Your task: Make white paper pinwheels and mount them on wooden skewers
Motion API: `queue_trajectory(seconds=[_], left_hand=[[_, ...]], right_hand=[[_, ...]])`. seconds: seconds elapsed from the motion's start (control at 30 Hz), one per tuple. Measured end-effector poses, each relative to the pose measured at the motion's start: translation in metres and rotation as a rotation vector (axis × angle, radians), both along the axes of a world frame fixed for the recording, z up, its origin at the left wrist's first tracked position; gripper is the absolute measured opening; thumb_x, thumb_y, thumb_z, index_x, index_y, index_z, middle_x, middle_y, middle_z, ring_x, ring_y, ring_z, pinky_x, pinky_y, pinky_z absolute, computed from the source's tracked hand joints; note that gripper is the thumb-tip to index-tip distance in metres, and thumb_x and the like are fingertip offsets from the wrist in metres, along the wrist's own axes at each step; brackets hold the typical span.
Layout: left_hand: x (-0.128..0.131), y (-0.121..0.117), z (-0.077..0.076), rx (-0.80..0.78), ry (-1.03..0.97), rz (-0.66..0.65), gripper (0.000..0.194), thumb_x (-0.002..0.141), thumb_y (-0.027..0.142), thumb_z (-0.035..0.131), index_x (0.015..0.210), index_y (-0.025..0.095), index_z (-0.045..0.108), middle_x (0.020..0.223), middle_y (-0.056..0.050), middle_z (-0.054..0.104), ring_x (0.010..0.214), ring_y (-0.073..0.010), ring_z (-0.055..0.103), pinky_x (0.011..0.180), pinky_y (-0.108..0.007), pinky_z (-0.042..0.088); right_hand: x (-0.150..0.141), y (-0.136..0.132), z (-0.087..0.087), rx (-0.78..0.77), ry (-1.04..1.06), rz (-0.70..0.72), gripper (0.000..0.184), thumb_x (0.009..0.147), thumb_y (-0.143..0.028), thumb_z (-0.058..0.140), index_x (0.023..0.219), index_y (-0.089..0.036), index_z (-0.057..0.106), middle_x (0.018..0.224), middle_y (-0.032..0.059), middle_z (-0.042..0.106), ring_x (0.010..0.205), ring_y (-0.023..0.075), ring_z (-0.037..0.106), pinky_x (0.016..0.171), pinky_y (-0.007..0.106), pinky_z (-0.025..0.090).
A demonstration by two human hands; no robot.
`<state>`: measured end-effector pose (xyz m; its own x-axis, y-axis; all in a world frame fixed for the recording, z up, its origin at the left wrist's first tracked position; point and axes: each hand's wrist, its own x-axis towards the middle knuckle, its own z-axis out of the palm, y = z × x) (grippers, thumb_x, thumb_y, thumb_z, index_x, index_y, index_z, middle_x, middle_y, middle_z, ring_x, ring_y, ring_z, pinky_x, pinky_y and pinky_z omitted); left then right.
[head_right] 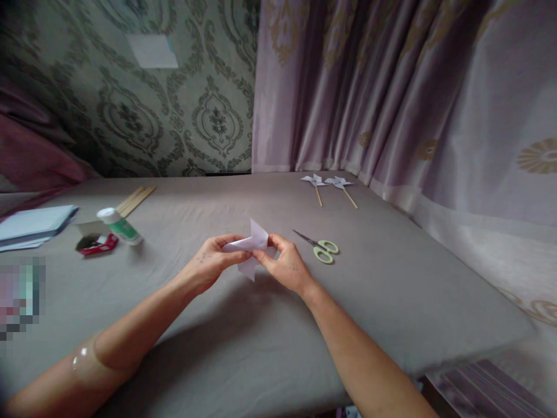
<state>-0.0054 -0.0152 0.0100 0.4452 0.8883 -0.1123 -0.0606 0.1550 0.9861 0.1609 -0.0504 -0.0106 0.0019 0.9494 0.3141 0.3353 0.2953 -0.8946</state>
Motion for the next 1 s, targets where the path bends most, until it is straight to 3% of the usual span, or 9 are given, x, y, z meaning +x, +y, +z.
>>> queue_trajectory(seconds=[0.27, 0.67, 1.0], left_hand=[[-0.008, 0.014, -0.008, 0.002, -0.025, -0.005, 0.031, 0.052, 0.022, 0.075, 0.08, 0.01, 0.071, 0.068, -0.003, 0.067, 0.062, -0.0119, 0.056, 0.064, -0.023, 0.04], [-0.032, 0.043, -0.02, 0.054, -0.017, 0.093, 0.036, 0.051, 0.025, 0.076, 0.083, 0.009, 0.071, 0.064, -0.001, 0.063, 0.059, -0.0096, 0.051, 0.061, -0.022, 0.037], [-0.042, 0.05, -0.026, 0.067, 0.046, 0.083, 0.035, 0.055, 0.027, 0.076, 0.083, 0.008, 0.07, 0.066, -0.003, 0.065, 0.059, -0.0117, 0.053, 0.059, -0.023, 0.037]], right_hand=[[-0.008, 0.022, -0.014, -0.051, 0.092, 0.047, 0.026, 0.073, -0.034, 0.065, 0.09, -0.015, 0.068, 0.09, 0.0072, 0.072, 0.085, 0.021, 0.065, 0.08, 0.035, 0.05], [-0.033, 0.063, -0.013, -0.091, 0.146, 0.074, 0.028, 0.065, -0.035, 0.069, 0.084, -0.014, 0.068, 0.087, 0.0069, 0.073, 0.083, 0.022, 0.067, 0.08, 0.036, 0.05], [-0.041, 0.07, -0.027, -0.1, 0.195, 0.085, 0.03, 0.065, -0.038, 0.07, 0.083, -0.015, 0.069, 0.083, 0.0062, 0.073, 0.075, 0.0199, 0.066, 0.072, 0.033, 0.051]])
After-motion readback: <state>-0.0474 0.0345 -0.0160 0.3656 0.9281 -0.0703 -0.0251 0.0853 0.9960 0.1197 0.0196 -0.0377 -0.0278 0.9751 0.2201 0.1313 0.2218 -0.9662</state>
